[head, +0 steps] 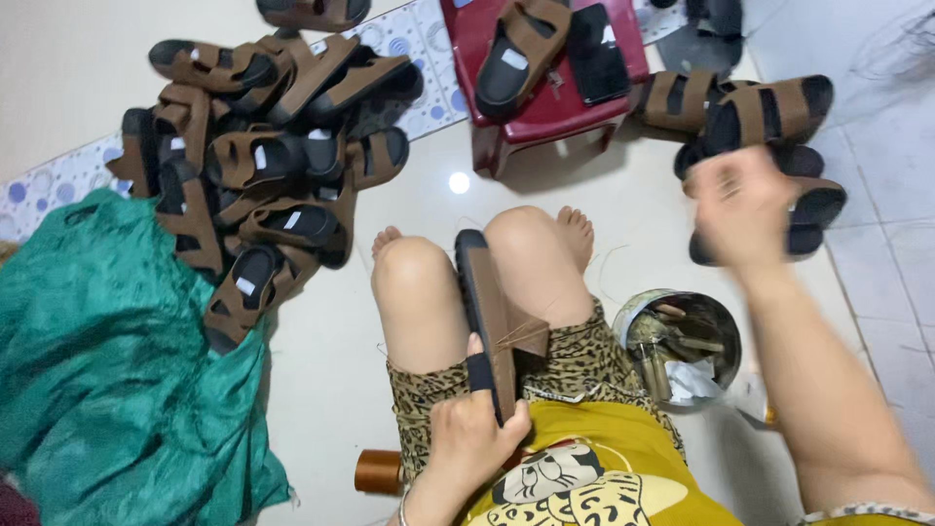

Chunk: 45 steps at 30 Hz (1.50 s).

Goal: The person sits on the floor and sews a brown sandal using a needle and thread. They repeatedly pull the thread through the sandal sole and strap, then place the sandal on a nearby red chair.

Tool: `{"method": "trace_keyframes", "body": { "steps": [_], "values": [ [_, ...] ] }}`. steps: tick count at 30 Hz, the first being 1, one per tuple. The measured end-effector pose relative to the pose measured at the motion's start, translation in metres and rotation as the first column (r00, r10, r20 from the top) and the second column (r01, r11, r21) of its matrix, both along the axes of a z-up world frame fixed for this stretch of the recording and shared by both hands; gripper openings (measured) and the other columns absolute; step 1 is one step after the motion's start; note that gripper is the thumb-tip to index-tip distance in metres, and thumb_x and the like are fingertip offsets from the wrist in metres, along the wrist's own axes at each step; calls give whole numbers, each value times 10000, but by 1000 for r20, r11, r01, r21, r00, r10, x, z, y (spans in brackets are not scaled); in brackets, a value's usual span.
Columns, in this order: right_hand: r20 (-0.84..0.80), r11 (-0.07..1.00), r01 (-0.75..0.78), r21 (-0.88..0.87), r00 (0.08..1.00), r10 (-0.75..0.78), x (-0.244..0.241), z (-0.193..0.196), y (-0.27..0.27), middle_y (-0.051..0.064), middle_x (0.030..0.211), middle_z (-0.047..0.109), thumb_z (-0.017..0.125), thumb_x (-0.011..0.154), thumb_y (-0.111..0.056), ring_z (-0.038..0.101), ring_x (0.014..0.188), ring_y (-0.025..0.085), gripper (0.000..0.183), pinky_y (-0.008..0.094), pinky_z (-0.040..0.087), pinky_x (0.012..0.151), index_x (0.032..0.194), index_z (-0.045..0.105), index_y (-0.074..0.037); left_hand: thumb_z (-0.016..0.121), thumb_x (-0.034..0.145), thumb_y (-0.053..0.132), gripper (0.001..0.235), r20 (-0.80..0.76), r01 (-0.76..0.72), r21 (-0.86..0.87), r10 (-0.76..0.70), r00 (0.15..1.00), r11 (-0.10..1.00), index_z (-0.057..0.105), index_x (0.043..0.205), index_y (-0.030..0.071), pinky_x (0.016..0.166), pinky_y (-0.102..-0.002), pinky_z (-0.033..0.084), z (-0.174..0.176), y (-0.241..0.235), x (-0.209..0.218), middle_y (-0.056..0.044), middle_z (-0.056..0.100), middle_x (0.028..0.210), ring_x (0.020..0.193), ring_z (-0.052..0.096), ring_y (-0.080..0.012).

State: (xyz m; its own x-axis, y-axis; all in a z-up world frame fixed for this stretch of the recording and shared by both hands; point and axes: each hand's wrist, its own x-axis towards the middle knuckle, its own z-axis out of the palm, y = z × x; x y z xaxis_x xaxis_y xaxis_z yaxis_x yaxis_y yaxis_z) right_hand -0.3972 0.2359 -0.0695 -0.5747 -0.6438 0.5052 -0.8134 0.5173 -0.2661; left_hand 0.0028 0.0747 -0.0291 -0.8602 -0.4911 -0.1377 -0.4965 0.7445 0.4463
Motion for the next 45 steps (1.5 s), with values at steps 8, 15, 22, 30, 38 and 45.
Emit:
{"method": "trace_keyframes", "body": {
  "steps": [8,15,22,30,38,45],
  "values": [
    [600,993,61,-100,800,12,56,47,7,92,1186,661,650,992,49,590,1136,241,240,350,442,1016,1196,689,-71,560,917,569,537,420,-425,489,221,880,761,685,1365,302,867,-331,553,25,-39,-10,-123,807,893,871,771,-234],
    [974,775,-629,61,209,93,142,86,-63,58,1547,539,568,964,-456,525,1401,230,612,435,394,1184,1517,484,-208,509,1053,95,434,24,154,925,457,889,-348,511,1389,-181,301,-239,323,32,-75,-2,-13,396,389,281,412,-127],
    [918,599,-788,143,332,218,141,106,-41,-4,737,713,558,1028,-373,698,673,215,318,352,511,665,819,663,-158,399,1086,180,400,-448,-283,606,614,650,743,564,1341,-80,535,-293,495,41,-106,-36,-12,508,542,473,531,-177],
    [803,707,-556,-438,111,585,168,105,-88,-18,797,651,543,1026,-258,628,729,104,281,235,552,640,883,735,-111,525,1037,356,392,-373,-296,866,915,152,402,560,1176,-8,757,-413,637,10,-159,-25,-295,725,868,823,757,-354],
    [714,815,254,-520,-394,579,186,13,-111,65,451,415,447,1112,-190,535,357,195,520,209,440,215,632,514,-5,392,1132,237,229,85,3,996,988,126,-86,566,1067,102,435,-228,258,-37,-179,8,100,162,534,424,211,-79],
    [972,1000,-7,2,236,0,92,48,-68,272,1088,722,724,916,-73,719,825,334,413,388,610,530,1314,643,3,443,1107,109,295,192,-569,806,837,512,163,645,1138,-104,738,-538,628,-52,-207,91,-297,712,1034,876,727,-390]
  ]
}}
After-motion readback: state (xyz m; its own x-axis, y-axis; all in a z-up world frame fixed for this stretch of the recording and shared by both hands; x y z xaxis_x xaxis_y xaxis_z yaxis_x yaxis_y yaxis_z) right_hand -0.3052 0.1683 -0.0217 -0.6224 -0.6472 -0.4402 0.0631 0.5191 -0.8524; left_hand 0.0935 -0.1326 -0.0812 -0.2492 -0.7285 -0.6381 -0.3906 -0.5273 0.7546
